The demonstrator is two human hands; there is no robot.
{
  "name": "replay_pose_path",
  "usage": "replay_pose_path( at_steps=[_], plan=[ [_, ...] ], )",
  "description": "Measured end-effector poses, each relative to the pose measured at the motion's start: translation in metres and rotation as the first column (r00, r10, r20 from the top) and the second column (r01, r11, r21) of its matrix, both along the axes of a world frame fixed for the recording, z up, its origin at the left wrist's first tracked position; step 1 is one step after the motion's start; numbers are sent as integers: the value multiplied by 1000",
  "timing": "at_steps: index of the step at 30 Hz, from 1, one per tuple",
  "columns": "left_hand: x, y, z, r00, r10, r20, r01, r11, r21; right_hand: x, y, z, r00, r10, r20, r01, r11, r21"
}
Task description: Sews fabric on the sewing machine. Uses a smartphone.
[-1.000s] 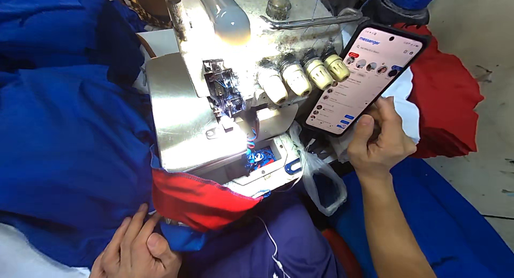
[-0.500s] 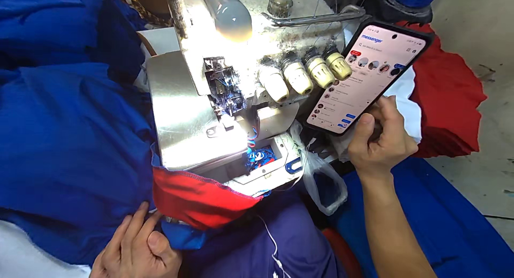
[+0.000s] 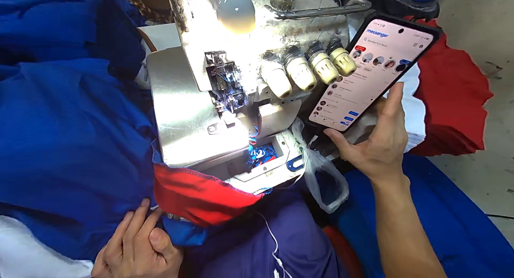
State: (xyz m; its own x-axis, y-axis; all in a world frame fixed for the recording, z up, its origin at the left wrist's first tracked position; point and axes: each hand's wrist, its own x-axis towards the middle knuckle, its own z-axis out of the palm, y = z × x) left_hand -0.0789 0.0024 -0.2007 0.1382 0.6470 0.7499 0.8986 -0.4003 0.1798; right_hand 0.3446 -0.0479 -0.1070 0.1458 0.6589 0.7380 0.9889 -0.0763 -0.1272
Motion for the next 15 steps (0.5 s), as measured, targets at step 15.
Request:
replay_pose_path(
  at_steps=[15],
  plan=[
    [-1,1,-2,1000,-15,4,15,1000,10,-3,0,2,999,26,-37,-25,1000,4]
  ],
)
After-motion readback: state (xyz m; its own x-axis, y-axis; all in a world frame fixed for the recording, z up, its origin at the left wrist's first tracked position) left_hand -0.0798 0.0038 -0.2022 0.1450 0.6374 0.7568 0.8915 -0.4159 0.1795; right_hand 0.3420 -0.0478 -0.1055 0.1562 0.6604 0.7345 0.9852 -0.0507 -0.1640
